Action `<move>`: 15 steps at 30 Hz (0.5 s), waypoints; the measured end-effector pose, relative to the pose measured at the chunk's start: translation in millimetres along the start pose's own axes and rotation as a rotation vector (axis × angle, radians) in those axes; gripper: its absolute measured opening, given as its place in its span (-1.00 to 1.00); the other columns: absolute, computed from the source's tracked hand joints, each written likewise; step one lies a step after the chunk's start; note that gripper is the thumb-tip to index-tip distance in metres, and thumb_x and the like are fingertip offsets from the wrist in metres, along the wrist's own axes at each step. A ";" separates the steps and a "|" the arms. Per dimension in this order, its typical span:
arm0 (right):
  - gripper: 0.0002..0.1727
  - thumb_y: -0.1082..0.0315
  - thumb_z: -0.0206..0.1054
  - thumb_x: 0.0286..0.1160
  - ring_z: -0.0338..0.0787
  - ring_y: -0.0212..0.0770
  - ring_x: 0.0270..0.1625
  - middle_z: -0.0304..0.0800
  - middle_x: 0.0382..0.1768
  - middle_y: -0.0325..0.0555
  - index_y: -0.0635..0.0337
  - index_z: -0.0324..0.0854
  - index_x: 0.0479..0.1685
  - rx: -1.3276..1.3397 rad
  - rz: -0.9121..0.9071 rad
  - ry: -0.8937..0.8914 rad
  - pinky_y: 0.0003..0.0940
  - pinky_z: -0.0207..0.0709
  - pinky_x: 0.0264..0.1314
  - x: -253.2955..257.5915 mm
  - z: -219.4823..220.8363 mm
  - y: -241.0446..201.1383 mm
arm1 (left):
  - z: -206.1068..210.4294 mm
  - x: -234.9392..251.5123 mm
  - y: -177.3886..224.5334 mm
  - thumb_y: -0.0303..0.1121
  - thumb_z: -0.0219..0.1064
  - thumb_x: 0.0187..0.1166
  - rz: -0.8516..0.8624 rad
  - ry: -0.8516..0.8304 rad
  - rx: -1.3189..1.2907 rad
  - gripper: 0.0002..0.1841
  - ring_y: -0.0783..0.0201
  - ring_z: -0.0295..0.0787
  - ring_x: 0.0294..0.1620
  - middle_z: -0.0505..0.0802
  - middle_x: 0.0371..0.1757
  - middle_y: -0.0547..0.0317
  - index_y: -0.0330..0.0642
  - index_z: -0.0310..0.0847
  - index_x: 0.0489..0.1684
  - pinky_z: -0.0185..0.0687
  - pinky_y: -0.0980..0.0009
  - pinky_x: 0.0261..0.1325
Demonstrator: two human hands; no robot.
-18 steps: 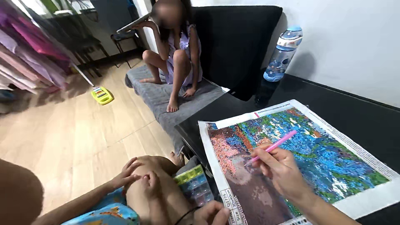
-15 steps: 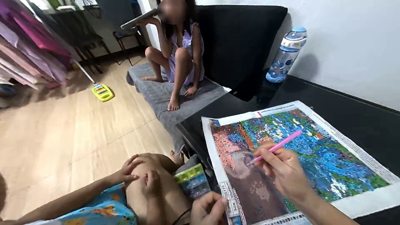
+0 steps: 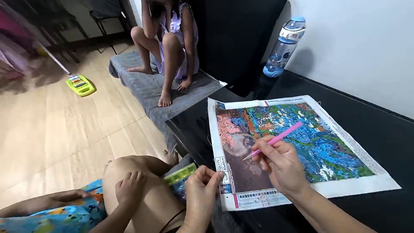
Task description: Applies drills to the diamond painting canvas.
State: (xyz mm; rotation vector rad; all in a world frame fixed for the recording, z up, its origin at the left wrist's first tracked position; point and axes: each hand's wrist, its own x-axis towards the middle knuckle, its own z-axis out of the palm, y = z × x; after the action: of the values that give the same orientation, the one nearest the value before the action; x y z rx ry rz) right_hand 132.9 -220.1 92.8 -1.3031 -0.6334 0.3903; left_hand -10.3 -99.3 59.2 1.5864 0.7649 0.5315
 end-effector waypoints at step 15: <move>-0.78 0.29 0.24 0.67 0.57 -0.76 -0.56 0.77 -0.49 -0.55 -0.08 0.74 -0.36 -0.175 -0.127 -0.123 -0.85 0.46 -0.49 -18.2 7.0 6.2 | -14.6 -25.9 -47.4 -0.33 0.15 0.75 1.194 -0.112 0.782 -0.74 0.18 0.74 0.31 0.90 0.17 0.21 0.11 0.82 0.03 0.45 0.33 0.42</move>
State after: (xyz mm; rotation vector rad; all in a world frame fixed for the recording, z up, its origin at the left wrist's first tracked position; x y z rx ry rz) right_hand 115.0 -224.2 84.0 -1.4032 -0.8652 0.3180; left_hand -46.5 -106.1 17.1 2.7383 -0.2207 1.0372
